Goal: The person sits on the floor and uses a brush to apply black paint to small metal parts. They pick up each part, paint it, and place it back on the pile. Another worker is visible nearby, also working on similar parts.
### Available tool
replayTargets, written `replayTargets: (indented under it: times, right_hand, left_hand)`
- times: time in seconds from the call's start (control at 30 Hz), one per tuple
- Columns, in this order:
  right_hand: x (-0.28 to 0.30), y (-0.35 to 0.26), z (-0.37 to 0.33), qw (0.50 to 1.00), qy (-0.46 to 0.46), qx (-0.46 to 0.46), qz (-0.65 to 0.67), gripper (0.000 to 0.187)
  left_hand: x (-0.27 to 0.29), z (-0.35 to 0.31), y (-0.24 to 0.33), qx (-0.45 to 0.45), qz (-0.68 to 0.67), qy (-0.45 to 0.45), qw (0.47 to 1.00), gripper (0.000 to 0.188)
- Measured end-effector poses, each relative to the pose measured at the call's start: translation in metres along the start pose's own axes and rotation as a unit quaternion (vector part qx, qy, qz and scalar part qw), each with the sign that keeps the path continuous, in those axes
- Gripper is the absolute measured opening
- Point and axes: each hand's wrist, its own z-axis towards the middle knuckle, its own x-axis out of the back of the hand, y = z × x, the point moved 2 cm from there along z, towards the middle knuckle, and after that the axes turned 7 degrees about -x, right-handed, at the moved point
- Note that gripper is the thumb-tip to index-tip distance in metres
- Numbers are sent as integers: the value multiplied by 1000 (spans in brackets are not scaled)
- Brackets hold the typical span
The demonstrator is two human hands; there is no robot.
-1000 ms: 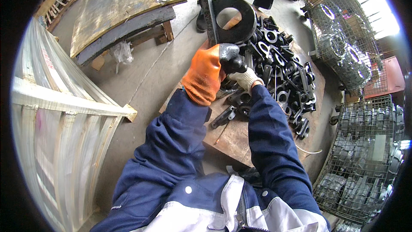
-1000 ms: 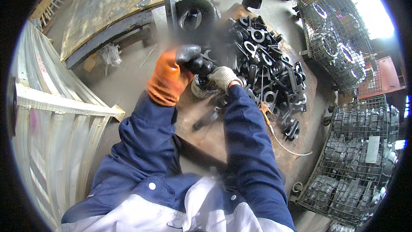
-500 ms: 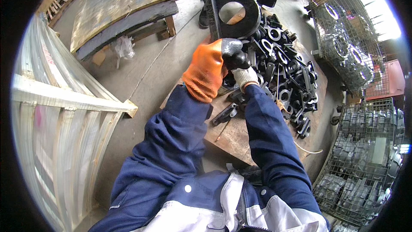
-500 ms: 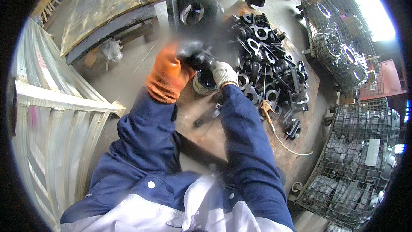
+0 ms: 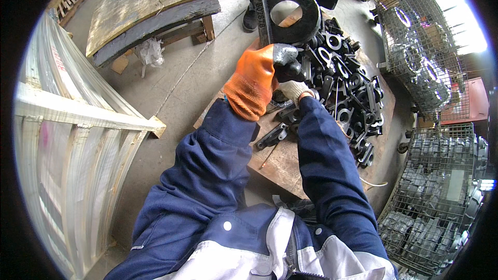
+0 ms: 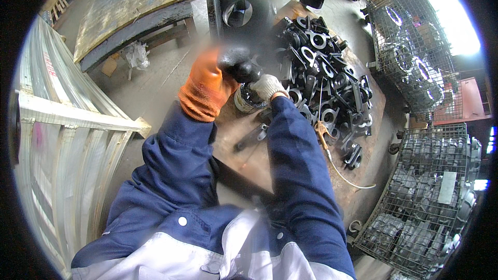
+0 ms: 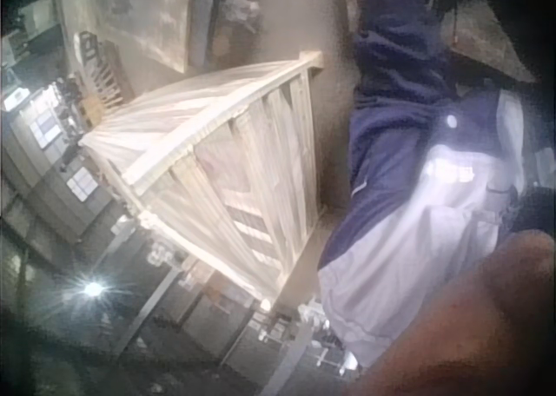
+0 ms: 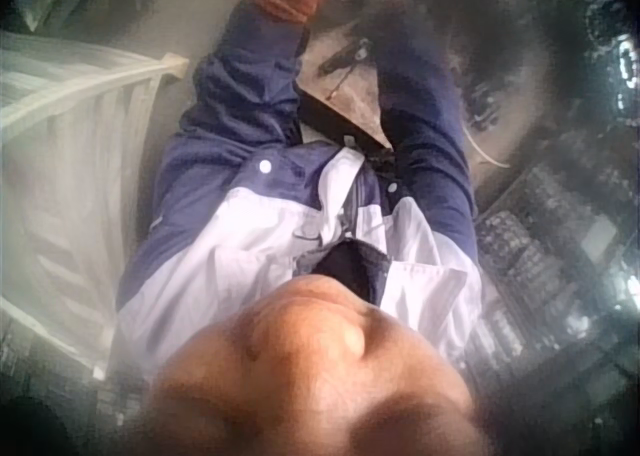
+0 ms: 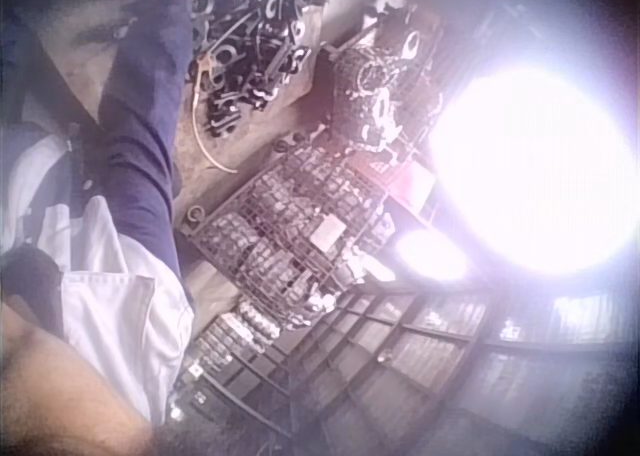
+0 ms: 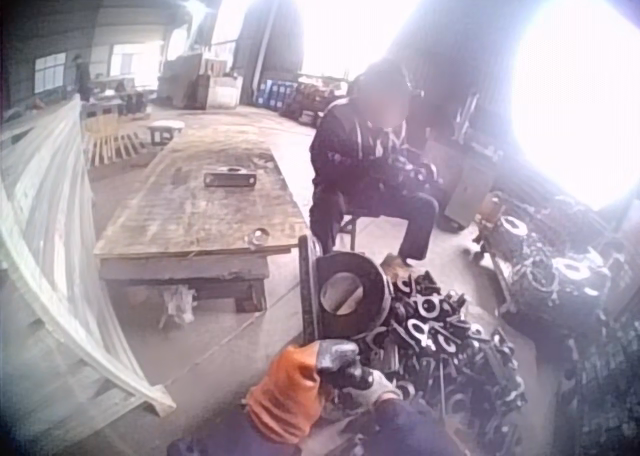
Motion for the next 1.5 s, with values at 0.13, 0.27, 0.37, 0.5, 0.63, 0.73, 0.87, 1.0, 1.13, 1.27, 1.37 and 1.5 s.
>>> replayTargets:
  times: [0.13, 0.27, 0.37, 0.5, 0.63, 0.73, 0.87, 1.0, 1.13, 1.27, 1.37, 1.5]
  right_hand:
    - [-35, 17, 34, 936, 320, 147, -20, 25]
    - [-56, 42, 39, 936, 313, 34, 154, 25]
    - [-42, 36, 21, 969, 212, -33, 122, 27]
    - [-12, 12, -2, 998, 60, -27, 23, 30]
    - [-11, 10, -2, 993, 18, -54, 106, 34]
    - [-33, 22, 11, 978, 72, -49, 191, 32]
    - [-49, 30, 22, 946, 304, 40, 103, 23]
    - [-36, 30, 8, 985, 157, -26, 60, 24]
    - [-7, 15, -15, 977, 75, -97, 176, 23]
    - [7, 6, -38, 916, 155, -165, 330, 27]
    - [11, 2, -45, 963, 160, -149, 154, 16]
    - [3, 10, -42, 889, 126, -198, 394, 21]
  left_hand:
    - [-1, 0, 3, -4, 34, 8, 999, 28]
    - [0, 1, 1, 7, 51, 3, 999, 29]
    - [1, 1, -2, -7, 42, 1, 999, 29]
    - [2, 4, -4, -112, 91, -45, 989, 27]
    - [3, 6, -13, -76, 41, -25, 996, 25]
    - [3, 6, -16, -62, 38, -22, 997, 23]
    - [2, 2, -9, -73, 78, -40, 993, 24]
    - [1, -3, 4, -144, 219, -52, 964, 24]
    - [4, 0, 3, -127, 248, -74, 958, 23]
    - [4, 6, -7, -25, -2, -15, 1000, 22]
    - [2, 3, -3, -54, 63, -33, 996, 21]
    - [-2, -1, 7, -125, 198, -38, 971, 21]
